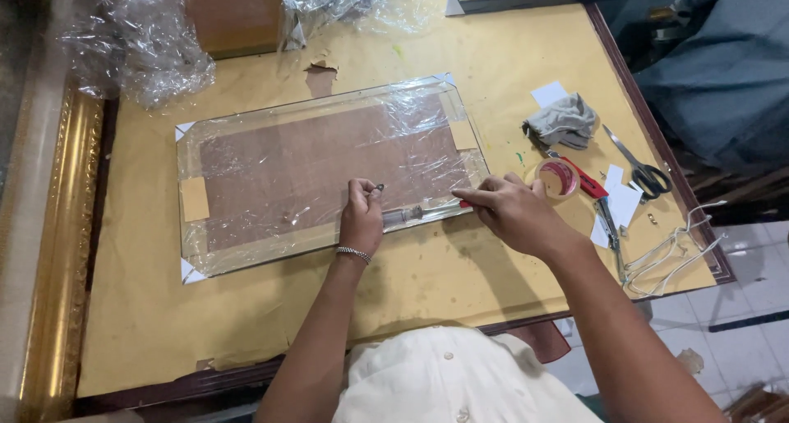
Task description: The person prepares a frame for artwork by applying tape to a glass pane, using a screwdriver to tighten components, and attaching a wire for hanging. They handle a glass pane, tape, a screwdriver, and wire to assemble the frame.
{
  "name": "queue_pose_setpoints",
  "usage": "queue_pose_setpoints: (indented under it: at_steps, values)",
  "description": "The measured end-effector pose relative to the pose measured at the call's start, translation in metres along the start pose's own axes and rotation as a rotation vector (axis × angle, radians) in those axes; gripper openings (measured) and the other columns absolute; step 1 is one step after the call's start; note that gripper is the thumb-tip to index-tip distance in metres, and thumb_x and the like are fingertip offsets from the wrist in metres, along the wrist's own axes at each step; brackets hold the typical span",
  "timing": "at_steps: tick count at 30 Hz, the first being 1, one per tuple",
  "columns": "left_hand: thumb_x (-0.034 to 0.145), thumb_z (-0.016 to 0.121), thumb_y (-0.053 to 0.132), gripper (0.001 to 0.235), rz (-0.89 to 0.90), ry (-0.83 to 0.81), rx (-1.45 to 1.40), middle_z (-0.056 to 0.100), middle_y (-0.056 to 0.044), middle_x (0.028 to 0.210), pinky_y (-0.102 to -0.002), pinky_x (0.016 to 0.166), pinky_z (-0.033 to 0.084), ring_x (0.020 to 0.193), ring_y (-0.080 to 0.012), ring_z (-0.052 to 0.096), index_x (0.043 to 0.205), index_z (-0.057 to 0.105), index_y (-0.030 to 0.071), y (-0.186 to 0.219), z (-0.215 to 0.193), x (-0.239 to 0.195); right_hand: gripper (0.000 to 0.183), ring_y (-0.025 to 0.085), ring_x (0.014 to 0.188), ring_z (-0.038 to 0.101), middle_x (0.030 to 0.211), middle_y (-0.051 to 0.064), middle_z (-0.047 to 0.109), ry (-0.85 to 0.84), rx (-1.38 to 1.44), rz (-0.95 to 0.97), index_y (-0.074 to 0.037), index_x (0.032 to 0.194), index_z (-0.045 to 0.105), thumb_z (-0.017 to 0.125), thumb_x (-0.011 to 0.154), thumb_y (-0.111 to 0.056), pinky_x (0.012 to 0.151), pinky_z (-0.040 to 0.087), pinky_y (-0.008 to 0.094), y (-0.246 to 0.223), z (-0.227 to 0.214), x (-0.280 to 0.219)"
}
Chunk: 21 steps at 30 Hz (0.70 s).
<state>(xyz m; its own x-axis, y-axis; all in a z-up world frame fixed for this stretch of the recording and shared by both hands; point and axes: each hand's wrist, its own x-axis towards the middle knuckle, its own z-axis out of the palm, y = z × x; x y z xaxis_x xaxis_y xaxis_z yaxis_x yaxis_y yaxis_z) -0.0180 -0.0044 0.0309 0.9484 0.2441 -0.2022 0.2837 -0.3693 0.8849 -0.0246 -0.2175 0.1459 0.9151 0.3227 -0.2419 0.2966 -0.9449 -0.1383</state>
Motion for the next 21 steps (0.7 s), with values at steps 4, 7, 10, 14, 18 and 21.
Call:
queue_pose_setpoints:
  at_steps: [4, 7, 10, 14, 18, 21]
  values:
    - [0.086, 0.042, 0.025, 0.012, -0.012, -0.045, -0.002, 0.063, -0.013, 0.086, -0.043, 0.079, 0.044, 0.091, -0.0316, 0.059, 0.095, 0.043, 0.017, -0.005, 0.001, 0.003, 0.031, 0.015, 0.093, 0.052, 0.097, -0.01, 0.061, 0.094, -0.051, -0.133, -0.039, 0.111, 0.057, 0.048, 0.085, -0.026, 0.081, 0.036, 0.039, 0.005, 0.002, 0.002]
    - [0.085, 0.043, 0.024, 0.012, 0.0, -0.057, 0.004, 0.063, -0.012, 0.086, -0.043, 0.079, 0.044, 0.091, -0.0315, 0.059, 0.094, 0.045, 0.016, -0.006, 0.001, 0.005, 0.028, 0.016, 0.09, 0.052, 0.096, -0.01, 0.063, 0.13, -0.088, -0.182, -0.036, 0.11, 0.058, 0.05, 0.085, -0.027, 0.08, 0.037, 0.041, 0.009, 0.003, 0.004]
    - [0.086, 0.041, 0.025, 0.013, -0.003, -0.035, 0.019, 0.063, -0.015, 0.088, -0.044, 0.081, 0.044, 0.094, -0.0331, 0.058, 0.096, 0.043, 0.017, 0.012, -0.003, -0.002, 0.027, 0.017, 0.09, 0.057, 0.094, -0.008, 0.065, 0.068, -0.08, -0.203, -0.035, 0.11, 0.057, 0.045, 0.087, -0.029, 0.072, 0.04, 0.039, 0.017, 0.006, 0.009]
    - [0.088, 0.038, 0.023, 0.011, 0.015, -0.008, -0.014, 0.063, -0.015, 0.09, -0.044, 0.079, 0.045, 0.092, -0.0337, 0.06, 0.097, 0.041, 0.017, 0.035, -0.003, -0.013, 0.028, 0.016, 0.09, 0.056, 0.092, -0.009, 0.063, 0.044, -0.074, -0.176, -0.035, 0.108, 0.056, 0.042, 0.085, -0.033, 0.074, 0.039, 0.039, 0.009, 0.005, 0.01]
    - [0.088, 0.038, 0.025, 0.011, -0.014, -0.044, -0.025, 0.063, -0.013, 0.089, -0.043, 0.078, 0.046, 0.091, -0.0323, 0.06, 0.096, 0.04, 0.018, 0.036, 0.013, -0.013, 0.026, 0.013, 0.087, 0.052, 0.085, -0.009, 0.059, 0.245, -0.232, -0.266, -0.032, 0.111, 0.052, 0.045, 0.087, -0.031, 0.074, 0.038, 0.037, -0.009, 0.012, 0.013]
    - [0.088, 0.04, 0.026, 0.011, -0.064, -0.048, -0.034, 0.063, -0.013, 0.088, -0.042, 0.075, 0.047, 0.088, -0.032, 0.061, 0.094, 0.041, 0.018, 0.024, 0.019, -0.005, 0.027, 0.013, 0.087, 0.051, 0.084, -0.008, 0.057, 0.231, -0.186, -0.308, -0.027, 0.115, 0.05, 0.041, 0.089, -0.029, 0.074, 0.039, 0.036, -0.005, 0.025, 0.016]
